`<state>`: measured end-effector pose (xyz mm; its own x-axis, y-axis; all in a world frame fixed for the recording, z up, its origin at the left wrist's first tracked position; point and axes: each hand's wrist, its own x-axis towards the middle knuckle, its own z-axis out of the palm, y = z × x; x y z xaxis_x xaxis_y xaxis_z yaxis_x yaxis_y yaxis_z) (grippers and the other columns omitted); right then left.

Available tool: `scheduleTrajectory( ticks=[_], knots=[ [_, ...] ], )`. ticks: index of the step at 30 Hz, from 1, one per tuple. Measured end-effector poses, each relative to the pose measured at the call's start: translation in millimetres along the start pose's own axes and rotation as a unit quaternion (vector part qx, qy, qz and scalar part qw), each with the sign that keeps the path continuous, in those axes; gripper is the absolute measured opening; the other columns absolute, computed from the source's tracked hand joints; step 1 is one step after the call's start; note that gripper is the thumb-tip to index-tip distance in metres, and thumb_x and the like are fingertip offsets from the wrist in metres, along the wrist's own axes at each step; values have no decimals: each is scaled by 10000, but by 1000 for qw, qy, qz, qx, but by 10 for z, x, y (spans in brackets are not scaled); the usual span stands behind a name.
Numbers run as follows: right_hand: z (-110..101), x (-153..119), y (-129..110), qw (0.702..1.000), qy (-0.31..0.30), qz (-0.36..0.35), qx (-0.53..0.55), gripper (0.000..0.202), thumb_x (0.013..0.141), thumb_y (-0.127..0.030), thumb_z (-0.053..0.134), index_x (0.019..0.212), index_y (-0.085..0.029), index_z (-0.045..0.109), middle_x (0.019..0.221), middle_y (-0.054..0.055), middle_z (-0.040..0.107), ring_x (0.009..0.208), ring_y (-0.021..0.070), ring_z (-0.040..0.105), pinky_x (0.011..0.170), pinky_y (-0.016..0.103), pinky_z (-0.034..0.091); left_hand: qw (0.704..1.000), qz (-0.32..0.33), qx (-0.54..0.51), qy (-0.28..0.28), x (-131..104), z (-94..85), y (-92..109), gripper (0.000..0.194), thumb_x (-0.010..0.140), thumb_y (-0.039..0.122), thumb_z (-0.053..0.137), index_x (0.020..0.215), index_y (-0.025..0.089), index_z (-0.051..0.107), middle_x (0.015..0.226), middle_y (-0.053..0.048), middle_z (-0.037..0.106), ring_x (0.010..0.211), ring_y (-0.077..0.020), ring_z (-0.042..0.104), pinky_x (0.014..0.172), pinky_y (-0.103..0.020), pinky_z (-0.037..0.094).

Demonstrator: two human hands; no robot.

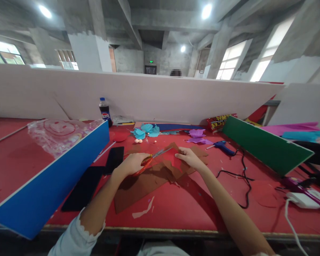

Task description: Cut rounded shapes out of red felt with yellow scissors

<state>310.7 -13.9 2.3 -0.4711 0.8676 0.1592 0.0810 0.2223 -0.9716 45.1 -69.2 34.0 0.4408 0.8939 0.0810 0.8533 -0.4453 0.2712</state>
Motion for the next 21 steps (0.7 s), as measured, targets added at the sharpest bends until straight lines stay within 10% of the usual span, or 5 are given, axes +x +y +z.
scheduleTrajectory(
  ticks=[21],
  knots=[
    [-52,8,55,1000,-13,-6,-23,219,705,-315,553,862,-162,566,819,14,611,709,165,572,615,267,448,1000,2,-9,-15,-12,-32,39,347,754,305,446,1080,238,545,1049,-57,608,972,-222,536,773,-243,380]
  ],
)
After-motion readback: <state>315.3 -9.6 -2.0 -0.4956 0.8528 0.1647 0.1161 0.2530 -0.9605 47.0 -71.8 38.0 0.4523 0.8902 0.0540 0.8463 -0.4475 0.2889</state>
